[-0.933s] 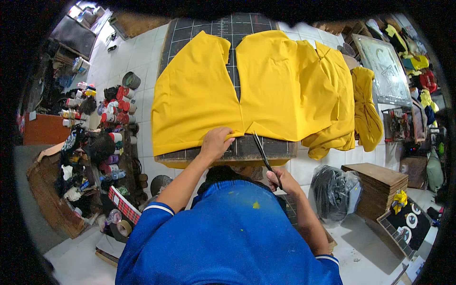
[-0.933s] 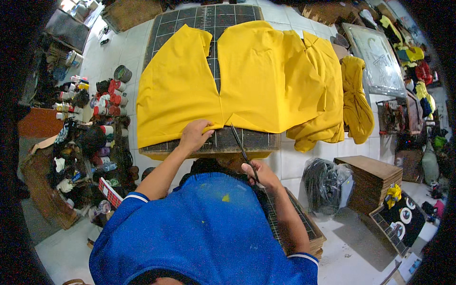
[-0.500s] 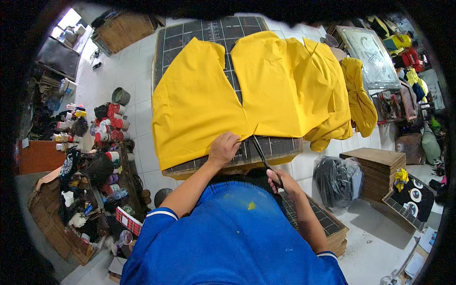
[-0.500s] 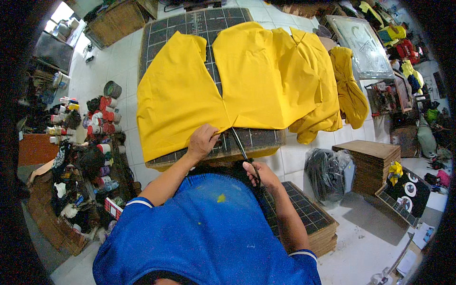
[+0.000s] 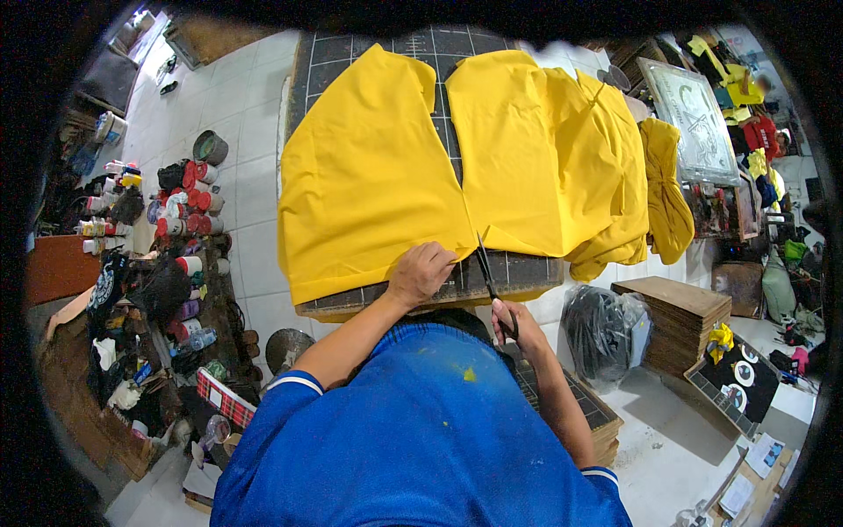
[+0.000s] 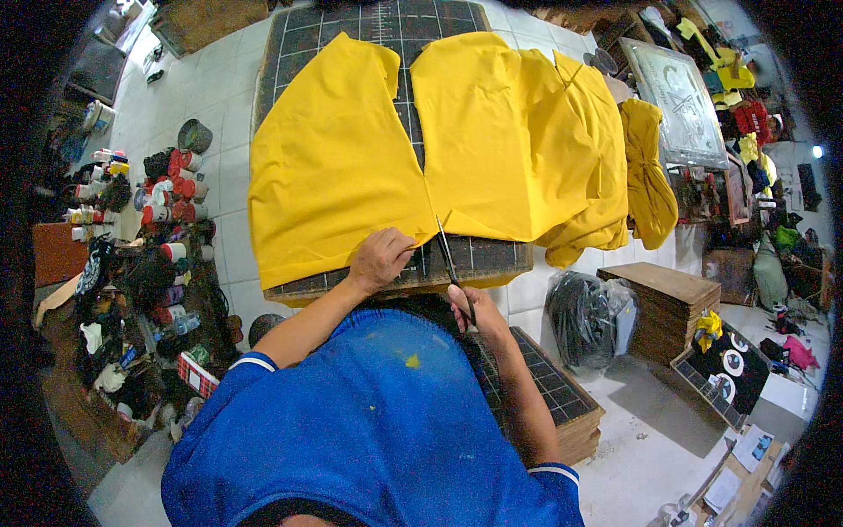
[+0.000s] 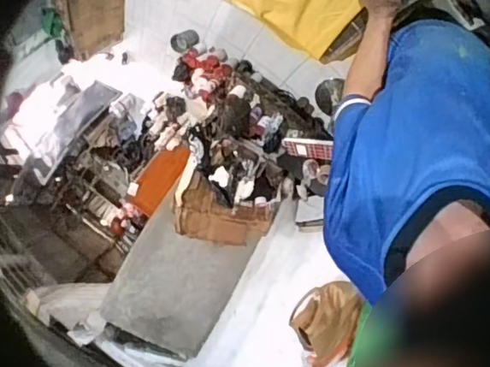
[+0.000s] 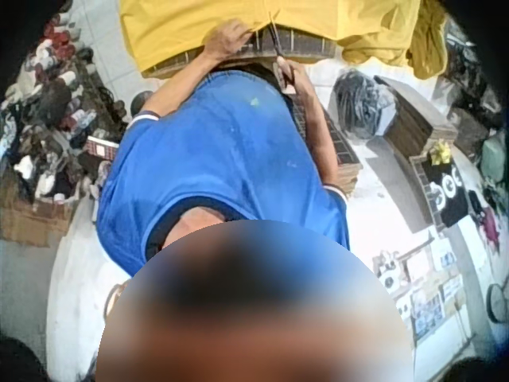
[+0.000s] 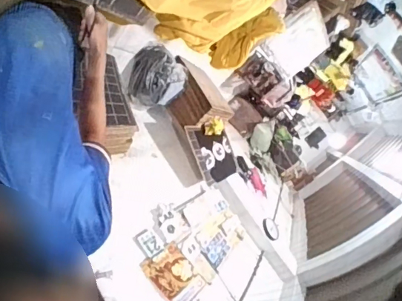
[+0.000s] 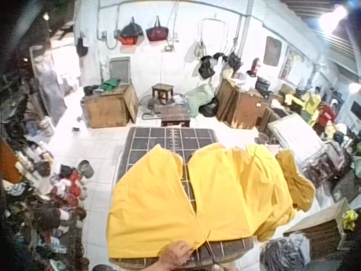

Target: The person lays a yellow garment on a gridded cutting mat, aligns it, and uses scissors to cut along the center seam. They then fold the garment and continue cutting to separate the pieces.

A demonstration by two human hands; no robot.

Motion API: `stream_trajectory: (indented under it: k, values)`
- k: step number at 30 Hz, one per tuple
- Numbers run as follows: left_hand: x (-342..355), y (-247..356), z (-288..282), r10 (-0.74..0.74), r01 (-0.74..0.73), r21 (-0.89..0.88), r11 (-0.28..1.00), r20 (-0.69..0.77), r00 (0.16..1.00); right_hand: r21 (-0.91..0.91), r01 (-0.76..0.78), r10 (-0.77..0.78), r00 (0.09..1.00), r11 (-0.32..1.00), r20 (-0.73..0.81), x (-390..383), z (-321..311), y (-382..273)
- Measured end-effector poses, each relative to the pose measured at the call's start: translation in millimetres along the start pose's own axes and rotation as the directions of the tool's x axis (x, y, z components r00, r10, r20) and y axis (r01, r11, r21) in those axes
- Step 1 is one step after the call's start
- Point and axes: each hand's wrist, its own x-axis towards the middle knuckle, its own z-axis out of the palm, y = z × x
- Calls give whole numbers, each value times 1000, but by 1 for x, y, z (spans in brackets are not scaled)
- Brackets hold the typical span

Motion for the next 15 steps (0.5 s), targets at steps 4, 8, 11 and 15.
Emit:
stream_trajectory:
  k: [4, 8, 11, 15]
  values:
    - [-1, -1, 0, 26, -26, -17, 1000, 17, 1000, 144, -37, 36, 999, 989, 7, 3, 3, -5]
    - [1, -1, -3, 10, -10, 1, 1000, 34, 999, 105, -16, 15, 1000, 994, 10, 4, 6, -14]
    - [2, 0, -4, 11, -10, -35, 999, 32, 999, 110, -22, 21, 1000, 994, 7, 5, 7, -20]
    - [2, -1, -4, 26, -24, -33, 999, 48, 999, 122, -27, 29, 1000, 992, -8, 9, 8, -22]
